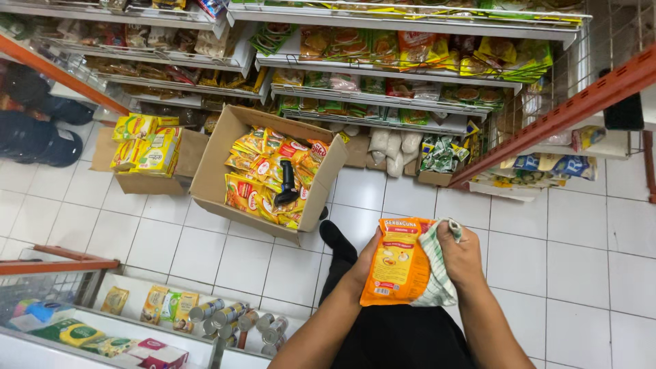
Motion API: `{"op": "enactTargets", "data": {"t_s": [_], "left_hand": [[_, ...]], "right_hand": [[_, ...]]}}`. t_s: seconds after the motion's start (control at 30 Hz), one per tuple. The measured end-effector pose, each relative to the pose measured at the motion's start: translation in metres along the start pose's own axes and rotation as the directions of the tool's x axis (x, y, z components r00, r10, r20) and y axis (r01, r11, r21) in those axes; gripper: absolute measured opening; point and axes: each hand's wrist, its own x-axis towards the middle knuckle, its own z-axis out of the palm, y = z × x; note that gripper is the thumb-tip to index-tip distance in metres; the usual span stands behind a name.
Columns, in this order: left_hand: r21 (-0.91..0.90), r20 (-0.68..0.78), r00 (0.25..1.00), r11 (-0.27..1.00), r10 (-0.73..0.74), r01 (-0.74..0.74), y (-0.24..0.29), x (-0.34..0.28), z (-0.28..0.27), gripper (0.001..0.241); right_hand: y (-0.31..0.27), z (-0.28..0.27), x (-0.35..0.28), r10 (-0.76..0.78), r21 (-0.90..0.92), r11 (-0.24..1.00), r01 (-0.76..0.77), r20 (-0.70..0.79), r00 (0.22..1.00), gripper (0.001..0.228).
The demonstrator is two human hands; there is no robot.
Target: The person wipes packets of food seasoning with a cloth and places a packet on a shelf.
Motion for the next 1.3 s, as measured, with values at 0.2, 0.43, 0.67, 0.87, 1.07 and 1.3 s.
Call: {"op": "enactTargets", "data": {"t_s": [0.2,0.43,0.67,0.87,1.07,1.3], "left_hand": [[-0.053,-0.012,1.0,0.999,-0.013,0.012,-0.005,-0.007,0.01,0.072],[0.024,-0.028,0.996,0.996,0.083,-0.083,0.002,-0.011,0.019,0.071],[0.024,-0.065,0.997,0.999,0.046,-0.045,0.005,-0.022,0.035,0.07],[-0.023,-0.115,0.985,0.992,-0.129,0.127,-0.002,-0.01,0.012,0.066],[0.023,-0.124,0.949,0.956,-0.289,0.294,-0.019,0.002,0.004,0.065],[-0.002,0.01,0.903,0.903,-0.43,0.43,-0.029,0.005,0.012,0.074]], "right_hand": [[-0.015,0.003,-0.001,0.118,0.059,0.991,-0.122,0.072,0.99,0.035],[-0.023,0.025,0.0,0.157,0.087,0.981,-0.171,0.142,0.977,0.022],[-0.02,0.033,-0.01,0.221,0.247,0.938,-0.241,0.108,0.969,0.022],[-0.028,0.005,-0.008,0.14,0.095,0.984,-0.15,0.098,0.985,0.019],[-0.017,-0.032,-0.011,0.165,-0.202,0.971,-0.124,0.202,0.965,0.015],[0.006,-0.038,-0.022,0.128,-0.145,0.982,-0.121,0.044,0.991,0.037]]}}
